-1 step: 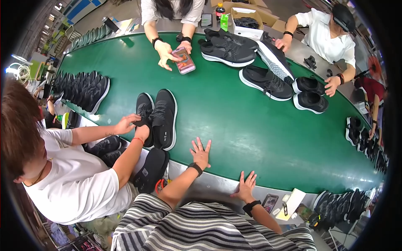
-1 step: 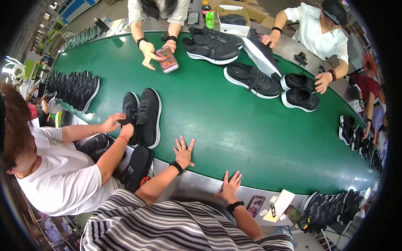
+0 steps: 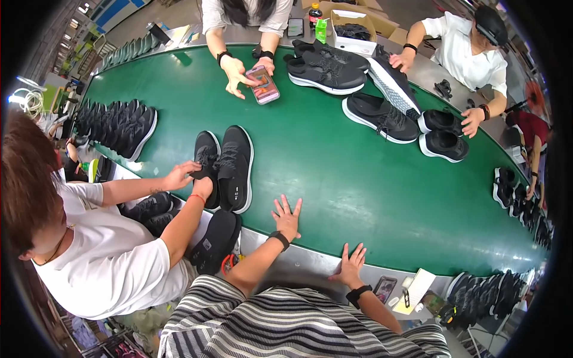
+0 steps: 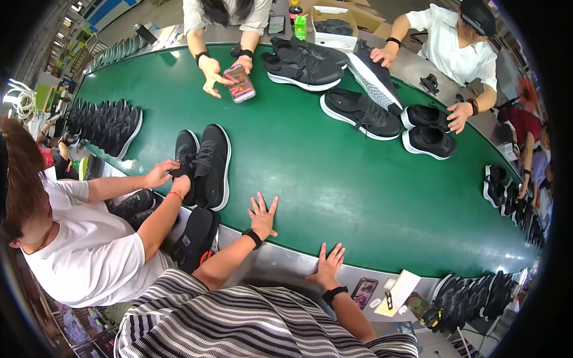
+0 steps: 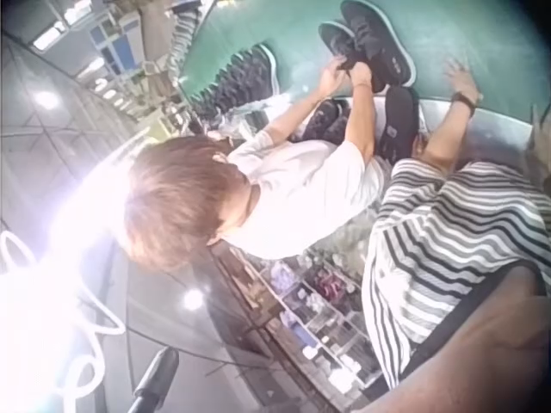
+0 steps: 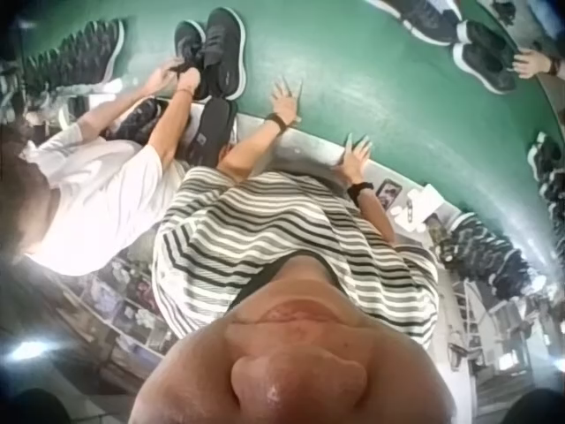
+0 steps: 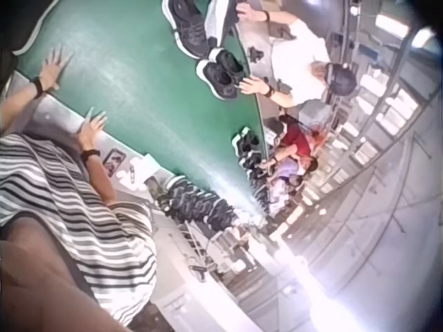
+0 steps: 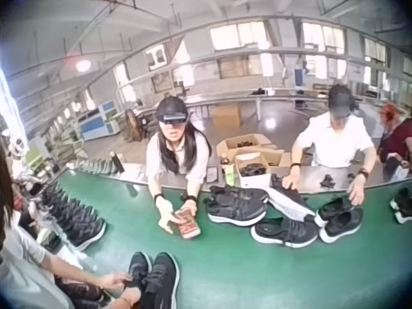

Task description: Inspecting and organizing black sneakers on a factory conveyor belt.

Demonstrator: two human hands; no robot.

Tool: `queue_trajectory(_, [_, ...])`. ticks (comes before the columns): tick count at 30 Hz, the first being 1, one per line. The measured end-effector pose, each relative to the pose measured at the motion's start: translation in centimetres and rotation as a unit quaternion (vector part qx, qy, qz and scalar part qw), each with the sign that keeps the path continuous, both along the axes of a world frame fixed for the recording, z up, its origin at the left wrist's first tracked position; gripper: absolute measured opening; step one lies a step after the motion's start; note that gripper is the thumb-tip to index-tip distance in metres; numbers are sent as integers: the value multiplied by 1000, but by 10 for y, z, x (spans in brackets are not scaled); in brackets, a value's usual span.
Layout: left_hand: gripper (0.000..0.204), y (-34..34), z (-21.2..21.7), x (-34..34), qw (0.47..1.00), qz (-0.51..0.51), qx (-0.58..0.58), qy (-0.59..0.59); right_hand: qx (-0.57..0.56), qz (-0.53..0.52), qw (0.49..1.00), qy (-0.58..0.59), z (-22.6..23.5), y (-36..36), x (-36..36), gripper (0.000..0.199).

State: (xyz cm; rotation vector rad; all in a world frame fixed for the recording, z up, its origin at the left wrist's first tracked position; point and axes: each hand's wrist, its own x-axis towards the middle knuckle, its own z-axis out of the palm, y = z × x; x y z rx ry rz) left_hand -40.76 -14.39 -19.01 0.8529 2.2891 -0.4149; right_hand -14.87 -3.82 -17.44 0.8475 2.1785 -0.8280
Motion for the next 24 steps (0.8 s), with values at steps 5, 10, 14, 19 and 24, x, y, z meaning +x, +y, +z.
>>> queue_trajectory(5, [140, 7, -2, 2, 1000, 0, -26, 9, 17, -4, 999, -36, 1, -2, -8, 154])
queue_trajectory(10, [142, 12, -2, 5, 999, 4, -40, 18, 15, -9, 998, -62, 2, -3, -14, 159])
queue_trajectory(14, [142, 15, -2, 8, 999, 4, -45, 15, 27, -18, 995, -90, 3, -4, -18, 160])
queue_trajectory(19, [143, 19, -1, 11, 998, 4, -53, 18, 18, -30, 996, -85, 4, -4, -20, 162])
queue_trajectory(24, [143, 22, 0, 14, 998, 2, -52, 23, 20, -35, 995, -87, 4, -5, -22, 164])
